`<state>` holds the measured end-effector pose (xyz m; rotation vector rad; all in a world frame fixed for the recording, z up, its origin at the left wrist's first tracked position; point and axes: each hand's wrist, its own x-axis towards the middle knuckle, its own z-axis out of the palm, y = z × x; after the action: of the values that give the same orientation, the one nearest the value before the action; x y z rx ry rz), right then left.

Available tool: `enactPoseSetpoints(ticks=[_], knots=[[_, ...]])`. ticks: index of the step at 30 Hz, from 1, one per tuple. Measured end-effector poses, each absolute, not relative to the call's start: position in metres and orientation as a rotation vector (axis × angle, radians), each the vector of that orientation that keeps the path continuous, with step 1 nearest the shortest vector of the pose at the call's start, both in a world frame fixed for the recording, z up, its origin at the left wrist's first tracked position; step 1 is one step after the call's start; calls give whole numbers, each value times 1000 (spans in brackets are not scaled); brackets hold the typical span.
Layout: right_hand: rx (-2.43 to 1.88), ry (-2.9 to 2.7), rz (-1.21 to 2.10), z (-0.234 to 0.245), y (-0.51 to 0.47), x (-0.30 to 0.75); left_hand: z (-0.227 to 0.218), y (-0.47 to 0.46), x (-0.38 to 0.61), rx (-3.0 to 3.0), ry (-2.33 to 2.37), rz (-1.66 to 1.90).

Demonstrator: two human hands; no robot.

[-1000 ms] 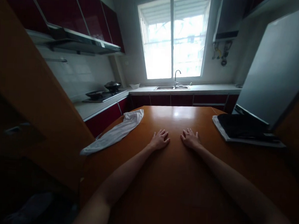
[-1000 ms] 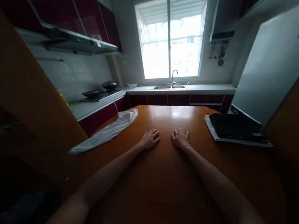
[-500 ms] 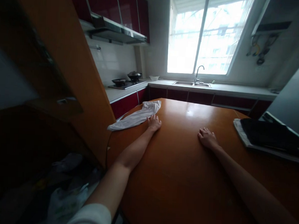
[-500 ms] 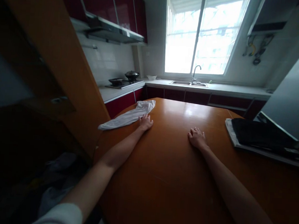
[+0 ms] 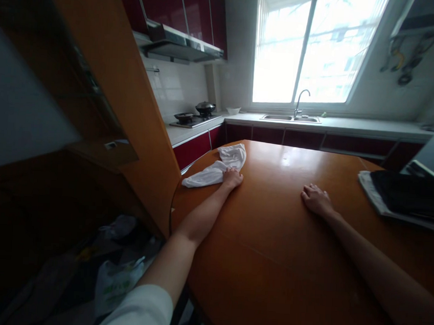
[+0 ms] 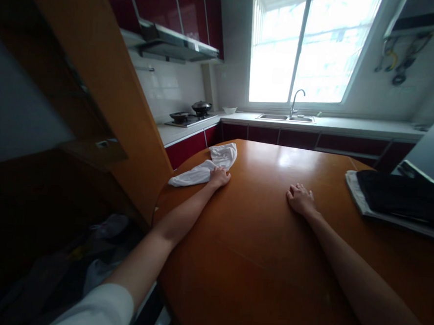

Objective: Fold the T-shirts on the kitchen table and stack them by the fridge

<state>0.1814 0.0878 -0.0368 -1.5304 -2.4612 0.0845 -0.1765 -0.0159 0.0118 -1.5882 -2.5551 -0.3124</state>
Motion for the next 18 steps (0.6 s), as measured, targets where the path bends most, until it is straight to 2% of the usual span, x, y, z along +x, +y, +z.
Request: enactPoseSetpoints(ticks=[10, 18], knots=[[-1524, -2445, 119, -36, 87, 181, 3, -37, -57, -2076, -2174, -280], [-1484, -2334, 176, -31, 83, 179, 4, -60, -5, -2618, -1449, -437]])
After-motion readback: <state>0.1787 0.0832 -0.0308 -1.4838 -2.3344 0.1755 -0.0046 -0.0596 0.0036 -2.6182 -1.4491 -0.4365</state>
